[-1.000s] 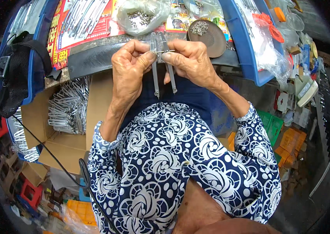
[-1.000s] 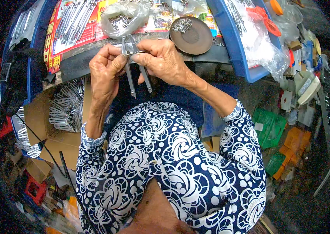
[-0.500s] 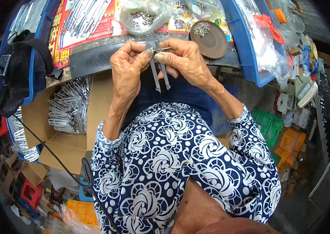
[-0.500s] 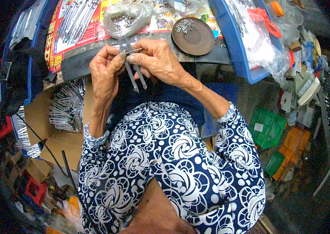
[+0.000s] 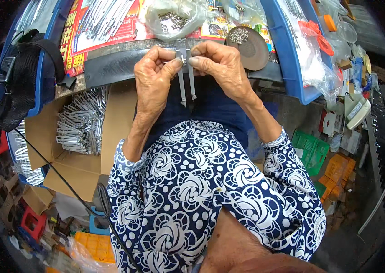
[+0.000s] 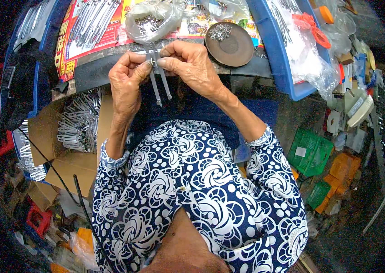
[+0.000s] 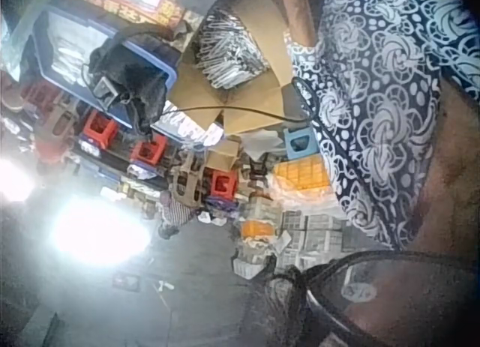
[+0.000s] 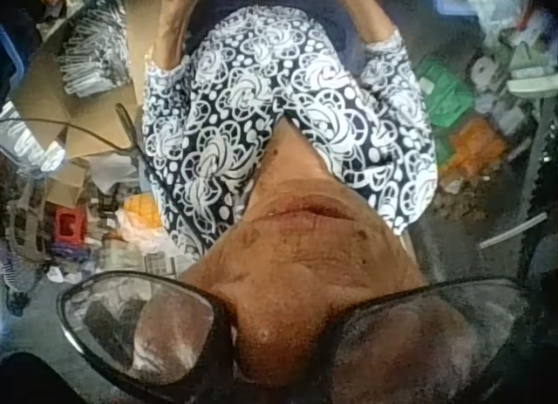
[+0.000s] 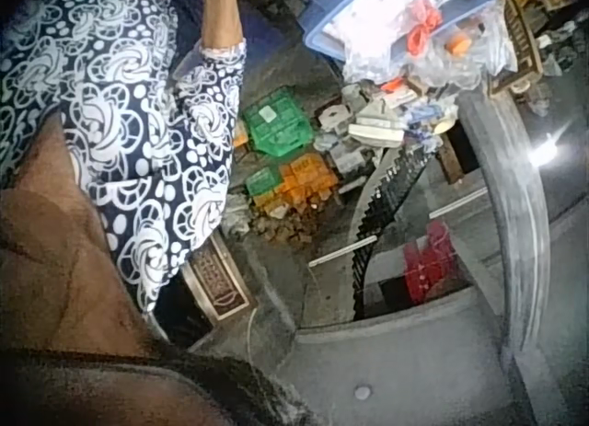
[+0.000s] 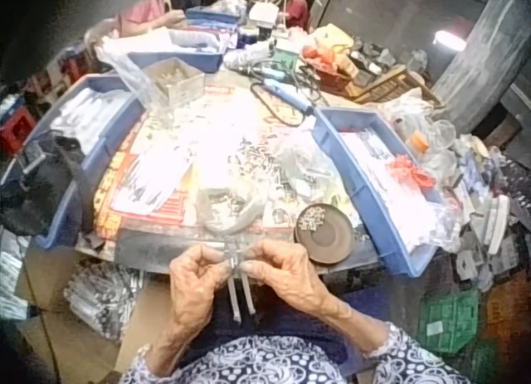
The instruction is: The person assembles metal clips by picking up pins, washers, and metal brackets and fitting them together by hand.
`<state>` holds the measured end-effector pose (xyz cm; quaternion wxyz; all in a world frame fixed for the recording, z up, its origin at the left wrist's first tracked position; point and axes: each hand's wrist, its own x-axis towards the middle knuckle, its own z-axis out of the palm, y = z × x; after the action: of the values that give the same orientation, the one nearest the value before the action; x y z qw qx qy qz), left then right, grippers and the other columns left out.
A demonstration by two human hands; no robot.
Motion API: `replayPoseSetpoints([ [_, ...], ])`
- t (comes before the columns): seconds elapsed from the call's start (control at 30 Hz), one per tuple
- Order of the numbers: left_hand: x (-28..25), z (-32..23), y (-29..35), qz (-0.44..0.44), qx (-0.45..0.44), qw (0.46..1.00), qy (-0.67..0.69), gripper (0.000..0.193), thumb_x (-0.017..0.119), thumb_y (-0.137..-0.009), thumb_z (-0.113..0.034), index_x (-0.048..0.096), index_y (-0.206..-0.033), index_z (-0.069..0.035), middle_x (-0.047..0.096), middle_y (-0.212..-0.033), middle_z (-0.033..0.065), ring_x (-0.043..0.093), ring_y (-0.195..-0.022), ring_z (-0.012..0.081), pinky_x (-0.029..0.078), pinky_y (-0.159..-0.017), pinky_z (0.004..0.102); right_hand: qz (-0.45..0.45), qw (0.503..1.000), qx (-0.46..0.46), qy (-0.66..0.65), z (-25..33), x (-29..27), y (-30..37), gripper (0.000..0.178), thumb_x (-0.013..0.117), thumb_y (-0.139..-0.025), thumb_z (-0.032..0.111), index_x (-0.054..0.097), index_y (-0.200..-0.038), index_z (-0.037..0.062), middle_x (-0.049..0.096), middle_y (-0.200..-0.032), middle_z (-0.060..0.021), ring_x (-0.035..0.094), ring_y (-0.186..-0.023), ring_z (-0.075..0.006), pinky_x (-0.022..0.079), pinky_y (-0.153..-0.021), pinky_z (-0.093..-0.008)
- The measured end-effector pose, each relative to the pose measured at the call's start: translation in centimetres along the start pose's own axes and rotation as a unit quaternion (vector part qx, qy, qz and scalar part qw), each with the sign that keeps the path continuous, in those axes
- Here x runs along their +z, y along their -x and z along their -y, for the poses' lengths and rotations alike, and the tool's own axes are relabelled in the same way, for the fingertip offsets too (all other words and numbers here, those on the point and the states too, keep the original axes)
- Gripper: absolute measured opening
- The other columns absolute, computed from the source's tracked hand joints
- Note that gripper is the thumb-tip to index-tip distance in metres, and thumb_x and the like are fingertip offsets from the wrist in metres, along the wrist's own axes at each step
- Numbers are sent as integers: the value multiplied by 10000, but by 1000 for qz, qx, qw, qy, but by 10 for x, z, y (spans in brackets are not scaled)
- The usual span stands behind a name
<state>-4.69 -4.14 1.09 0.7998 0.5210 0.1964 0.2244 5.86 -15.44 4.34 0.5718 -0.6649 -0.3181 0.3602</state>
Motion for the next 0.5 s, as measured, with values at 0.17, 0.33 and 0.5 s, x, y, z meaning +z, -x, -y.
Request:
replayPoseSetpoints([
  [0.17, 2, 3, 1, 10, -18, 999, 50, 63, 579, -755, 2, 524, -786, 7, 534, -681, -4, 465, -580, 21, 376, -516, 148, 8, 1000, -15, 6, -6, 1, -1, 133, 566, -803, 109, 524, -819, -16, 499, -645, 1, 465, -555, -51, 403, -501, -186],
  [0.33, 5, 5, 1, 4, -59, 994, 96, 67, 580, -752, -2, 518, -775, -3, 512, -630, -14, 420, -509, 12, 308, -446, 136, -19, 1000, -18, 11, -11, 6, 2, 112, 551, -808, 90, 502, -783, -8, 479, -626, 1, 448, -524, -49, 399, -480, -185],
  [0.5, 3, 7, 1, 8, -70, 993, 95, 73, 580, -748, 1, 516, -782, -8, 508, -622, -16, 413, -498, 14, 298, -437, 137, -45, 996, -36, 73, -9, 8, 4, 109, 549, -804, 81, 498, -789, -14, 483, -631, 1, 455, -539, -46, 398, -489, -183],
])
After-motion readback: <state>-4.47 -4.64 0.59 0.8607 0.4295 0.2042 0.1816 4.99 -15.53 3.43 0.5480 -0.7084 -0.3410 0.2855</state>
